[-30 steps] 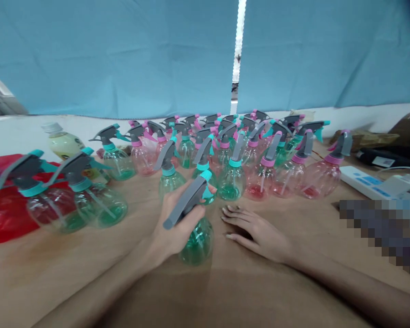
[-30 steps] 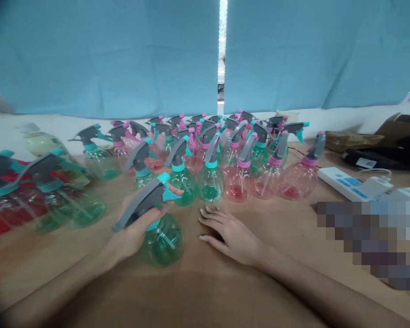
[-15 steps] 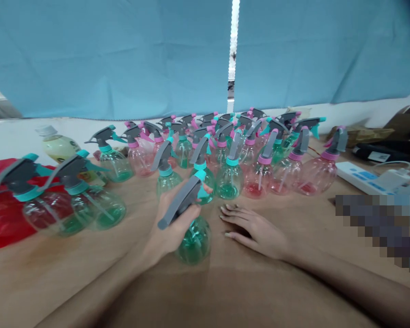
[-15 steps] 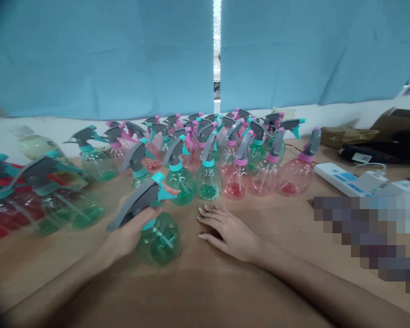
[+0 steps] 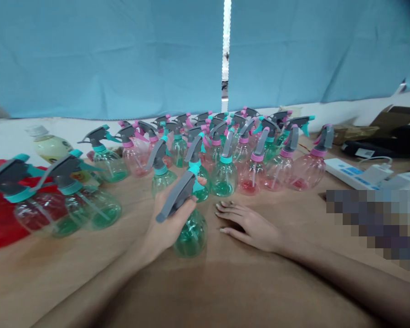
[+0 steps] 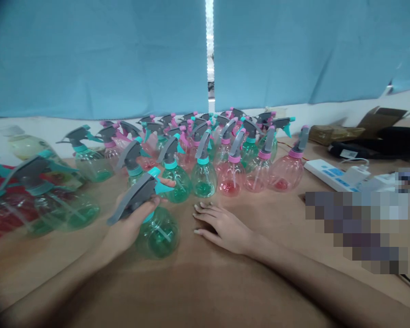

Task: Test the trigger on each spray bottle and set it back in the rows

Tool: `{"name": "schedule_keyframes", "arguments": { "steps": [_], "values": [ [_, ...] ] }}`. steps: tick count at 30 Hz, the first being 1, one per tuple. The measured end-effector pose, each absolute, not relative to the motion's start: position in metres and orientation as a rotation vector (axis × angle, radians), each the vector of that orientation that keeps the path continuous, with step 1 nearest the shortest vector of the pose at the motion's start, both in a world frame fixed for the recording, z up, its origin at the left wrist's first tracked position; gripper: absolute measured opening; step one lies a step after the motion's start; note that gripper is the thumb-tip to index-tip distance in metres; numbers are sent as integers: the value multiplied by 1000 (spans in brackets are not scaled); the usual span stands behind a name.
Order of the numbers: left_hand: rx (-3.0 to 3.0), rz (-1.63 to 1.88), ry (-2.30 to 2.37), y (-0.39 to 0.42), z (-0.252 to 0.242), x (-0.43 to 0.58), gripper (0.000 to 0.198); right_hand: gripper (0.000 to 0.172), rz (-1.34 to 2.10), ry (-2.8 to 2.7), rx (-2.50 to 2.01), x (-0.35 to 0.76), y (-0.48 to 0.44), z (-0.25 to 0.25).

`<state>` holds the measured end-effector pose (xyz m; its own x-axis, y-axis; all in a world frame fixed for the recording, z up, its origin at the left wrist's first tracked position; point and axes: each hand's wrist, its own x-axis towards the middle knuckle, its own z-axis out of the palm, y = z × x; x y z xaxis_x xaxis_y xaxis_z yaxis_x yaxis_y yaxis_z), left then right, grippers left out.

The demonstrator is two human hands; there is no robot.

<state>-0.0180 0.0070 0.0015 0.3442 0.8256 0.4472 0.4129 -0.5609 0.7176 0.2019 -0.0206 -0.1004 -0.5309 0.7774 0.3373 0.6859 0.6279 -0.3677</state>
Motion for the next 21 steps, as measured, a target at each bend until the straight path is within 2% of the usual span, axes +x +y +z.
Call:
{"name": "schedule_keyframes", "arguments": {
  "steps": [14, 21],
  "values": [
    [2098, 1144, 1091, 7, 2, -17, 13, 47, 268, -2378, -1158, 202, -21, -101],
    [2118, 1128, 1043, 7, 3, -17, 23, 47, 267, -2379, -1159, 202, -21, -101]
  ]
}}
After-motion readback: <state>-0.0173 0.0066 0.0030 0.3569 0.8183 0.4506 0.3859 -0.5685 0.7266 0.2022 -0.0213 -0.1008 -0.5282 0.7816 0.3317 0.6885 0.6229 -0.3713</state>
